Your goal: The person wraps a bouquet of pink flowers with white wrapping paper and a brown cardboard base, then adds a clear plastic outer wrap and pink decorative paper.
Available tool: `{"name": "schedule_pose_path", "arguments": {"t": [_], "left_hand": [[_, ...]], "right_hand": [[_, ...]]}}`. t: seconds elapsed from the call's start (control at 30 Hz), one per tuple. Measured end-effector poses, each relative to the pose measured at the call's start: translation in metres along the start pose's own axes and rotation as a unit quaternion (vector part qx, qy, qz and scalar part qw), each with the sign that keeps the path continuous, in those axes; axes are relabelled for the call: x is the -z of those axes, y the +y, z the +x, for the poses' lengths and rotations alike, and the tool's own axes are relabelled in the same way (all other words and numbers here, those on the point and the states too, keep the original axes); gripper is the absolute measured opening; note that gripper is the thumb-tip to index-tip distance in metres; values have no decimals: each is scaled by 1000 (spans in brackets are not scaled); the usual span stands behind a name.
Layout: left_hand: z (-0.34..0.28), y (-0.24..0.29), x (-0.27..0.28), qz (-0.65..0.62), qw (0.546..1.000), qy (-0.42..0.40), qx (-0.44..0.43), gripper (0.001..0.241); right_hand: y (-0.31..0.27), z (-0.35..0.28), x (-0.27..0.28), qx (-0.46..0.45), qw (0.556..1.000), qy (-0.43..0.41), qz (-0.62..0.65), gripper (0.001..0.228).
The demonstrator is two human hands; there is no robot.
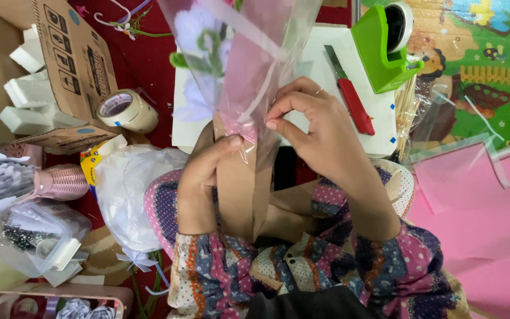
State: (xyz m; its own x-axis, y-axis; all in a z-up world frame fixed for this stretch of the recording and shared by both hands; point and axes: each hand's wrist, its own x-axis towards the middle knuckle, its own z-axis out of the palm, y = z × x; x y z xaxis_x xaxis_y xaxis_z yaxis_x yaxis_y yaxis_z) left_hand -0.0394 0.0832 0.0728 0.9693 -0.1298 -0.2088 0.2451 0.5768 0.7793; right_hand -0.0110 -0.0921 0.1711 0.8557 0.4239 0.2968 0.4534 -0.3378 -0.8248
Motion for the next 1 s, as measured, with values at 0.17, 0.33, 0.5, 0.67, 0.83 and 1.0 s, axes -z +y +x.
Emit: {"name": "schedule_pose_path", "arguments": {"t": [0.17, 0.33, 0.5, 0.67, 0.83, 1.0], "left_hand": [[-7, -24, 17, 95, 993, -31, -66, 67], [-6, -74, 35, -86, 991, -43, -93, 68], [-13, -77, 24, -115, 975, -133, -136, 71], [-6, -138, 62, -297, 943, -142, -55, 51], [-5, -143, 50, -288, 951, -94, -62, 67], [-7, -135, 21, -276, 955, -77, -80, 67]], "right_hand": [[-6, -4, -7, -32, 989, -41, -141, 6], [-2, -11, -16, -19, 982, -53, -178, 4], [1, -12, -18, 18, 983, -68, -169, 12], [11, -15, -30, 72, 989, 72, -109, 40], [30, -30, -47, -63, 972, 169, -149, 90], [15, -38, -43, -281, 955, 91, 26, 117]]}}
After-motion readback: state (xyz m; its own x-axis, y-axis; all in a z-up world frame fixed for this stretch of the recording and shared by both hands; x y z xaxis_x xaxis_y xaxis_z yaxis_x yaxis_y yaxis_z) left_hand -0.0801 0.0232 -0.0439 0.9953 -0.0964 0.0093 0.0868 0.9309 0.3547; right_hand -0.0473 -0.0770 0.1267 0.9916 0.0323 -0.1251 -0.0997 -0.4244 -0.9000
